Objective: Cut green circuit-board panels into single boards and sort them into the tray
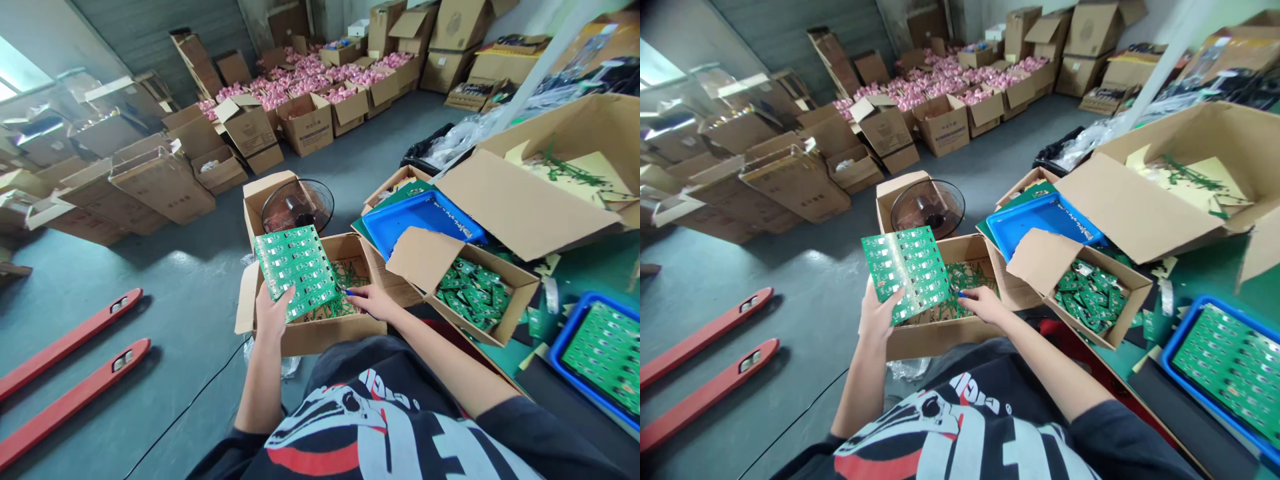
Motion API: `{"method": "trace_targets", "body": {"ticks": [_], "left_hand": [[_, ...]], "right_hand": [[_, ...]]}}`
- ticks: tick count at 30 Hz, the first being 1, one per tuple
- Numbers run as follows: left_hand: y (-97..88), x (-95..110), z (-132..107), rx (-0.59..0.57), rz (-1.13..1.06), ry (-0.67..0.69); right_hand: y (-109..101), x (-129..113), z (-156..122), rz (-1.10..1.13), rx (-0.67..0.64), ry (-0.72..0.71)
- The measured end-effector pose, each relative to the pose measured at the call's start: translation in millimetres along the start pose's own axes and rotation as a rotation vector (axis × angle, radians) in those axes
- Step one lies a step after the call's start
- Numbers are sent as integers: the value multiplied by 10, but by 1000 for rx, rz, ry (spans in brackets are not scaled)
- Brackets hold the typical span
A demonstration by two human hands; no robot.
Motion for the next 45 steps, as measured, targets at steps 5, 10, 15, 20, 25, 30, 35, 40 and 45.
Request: {"method": "trace_targets", "body": {"ticks": [5,10,15,20,25,30,35,40,45], "left_hand": [[-61,61,-24,-68,-98,-61],[-104,259,-129,-192,-185,-114],[-59,403,-217,-296,-242,-90],[-57,388,-220,-336,-255,-81],[-99,322,-197,-353,-261,-108],[-104,311,-197,-368,-263,-100],[-124,287,-197,-383,-254,-105],[-140,262,-194,-399,-233,-120],[-127,277,-186,-378,-229,-124]], "right_hand": [[-63,-67,-82,189,-35,-33],[-199,-266,-139,320,-29,-95],[-218,-590,-197,388,-41,-234],[-233,-767,-230,389,-61,-295],[-273,-760,-219,366,-7,-286],[-238,-798,-237,399,-64,-307],[-227,-837,-240,463,-64,-270],[-247,-837,-235,472,-80,-239],[-242,-841,-237,436,-116,-260]]}}
Point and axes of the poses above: each hand's wrist, its own z-axis towards the middle knuckle, its own y-axis out of the palm, x = y × z, the point moved 2 cm from there along z, towards the middle knuckle, and after that the axes turned 8 degrees about z, right-handed, at the moved point
